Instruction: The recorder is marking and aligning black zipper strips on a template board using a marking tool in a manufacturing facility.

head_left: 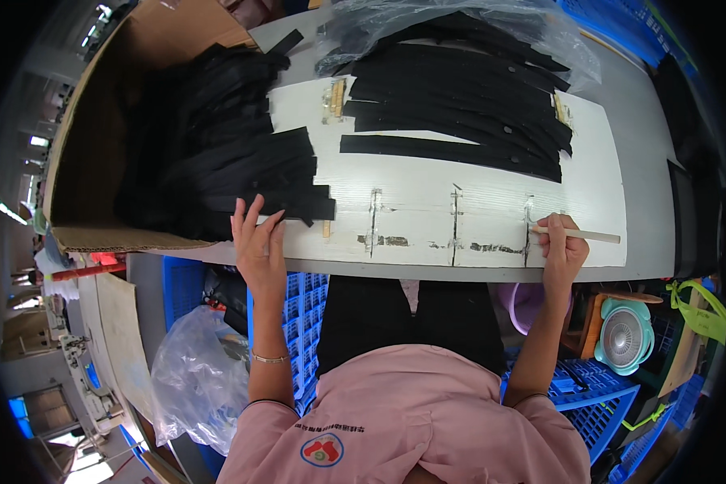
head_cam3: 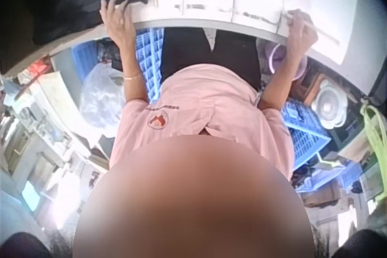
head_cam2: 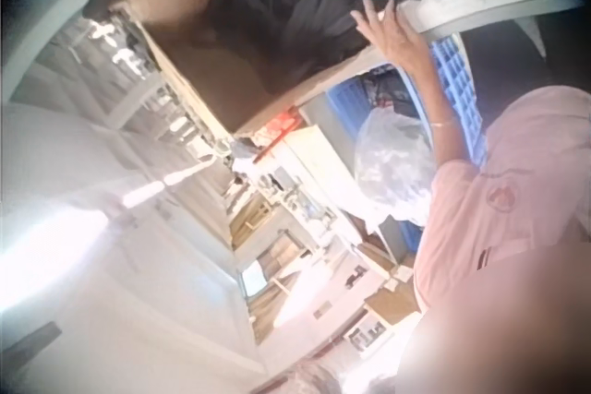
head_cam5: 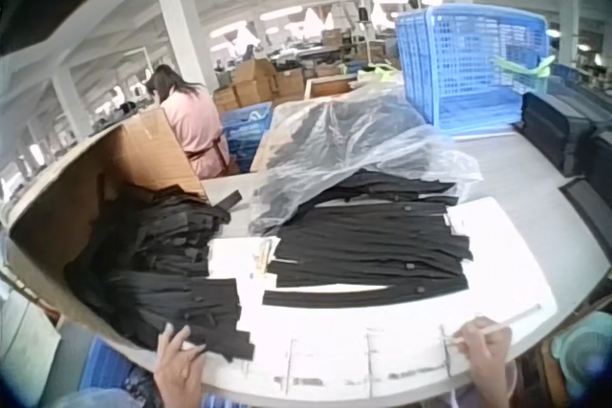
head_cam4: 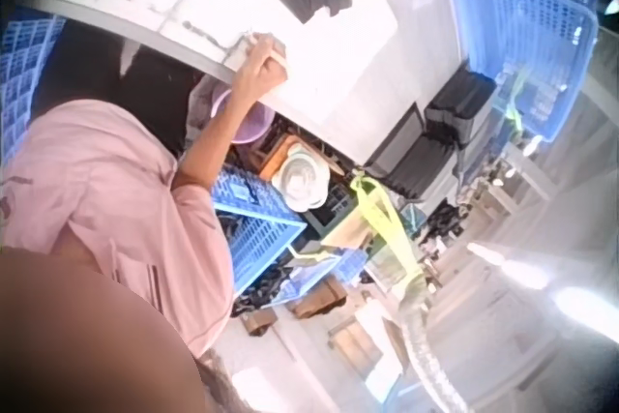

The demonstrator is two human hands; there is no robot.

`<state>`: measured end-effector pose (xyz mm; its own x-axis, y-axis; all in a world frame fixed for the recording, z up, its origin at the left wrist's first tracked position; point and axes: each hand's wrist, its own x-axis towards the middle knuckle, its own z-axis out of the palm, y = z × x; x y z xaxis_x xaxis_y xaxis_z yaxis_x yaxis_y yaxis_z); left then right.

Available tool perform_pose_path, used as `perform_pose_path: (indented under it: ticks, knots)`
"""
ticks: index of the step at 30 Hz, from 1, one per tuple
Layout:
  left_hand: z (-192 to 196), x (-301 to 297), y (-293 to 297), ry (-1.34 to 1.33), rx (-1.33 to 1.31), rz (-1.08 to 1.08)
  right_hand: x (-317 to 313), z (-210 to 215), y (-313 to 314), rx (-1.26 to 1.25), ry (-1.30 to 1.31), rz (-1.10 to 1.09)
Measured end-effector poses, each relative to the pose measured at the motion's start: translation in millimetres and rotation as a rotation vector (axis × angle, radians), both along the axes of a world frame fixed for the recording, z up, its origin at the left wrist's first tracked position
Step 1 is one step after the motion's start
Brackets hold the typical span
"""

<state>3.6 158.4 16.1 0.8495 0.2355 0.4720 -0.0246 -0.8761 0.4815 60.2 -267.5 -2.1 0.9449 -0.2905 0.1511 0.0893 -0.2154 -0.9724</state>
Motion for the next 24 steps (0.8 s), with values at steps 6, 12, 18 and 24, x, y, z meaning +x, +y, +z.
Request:
perform_pose_path:
  ticks: [6,12,18,24]
  knots:
    - [12,22,-88,0.121,-0.189,-0.356,-1,3,2,0.045,-0.042,-0.005]
    - [-5,55,-162,0.091,-0.226,-0.611,-23,8,33,-0.403,-0.273,0.070]
    - [-12,64,-199,0.144,-0.259,-0.698,-43,-7,40,-0.862,-0.340,0.182]
    - [-20,40,-165,0.048,-0.068,-0.617,-54,-19,-20,-1.092,-0.164,-0.069]
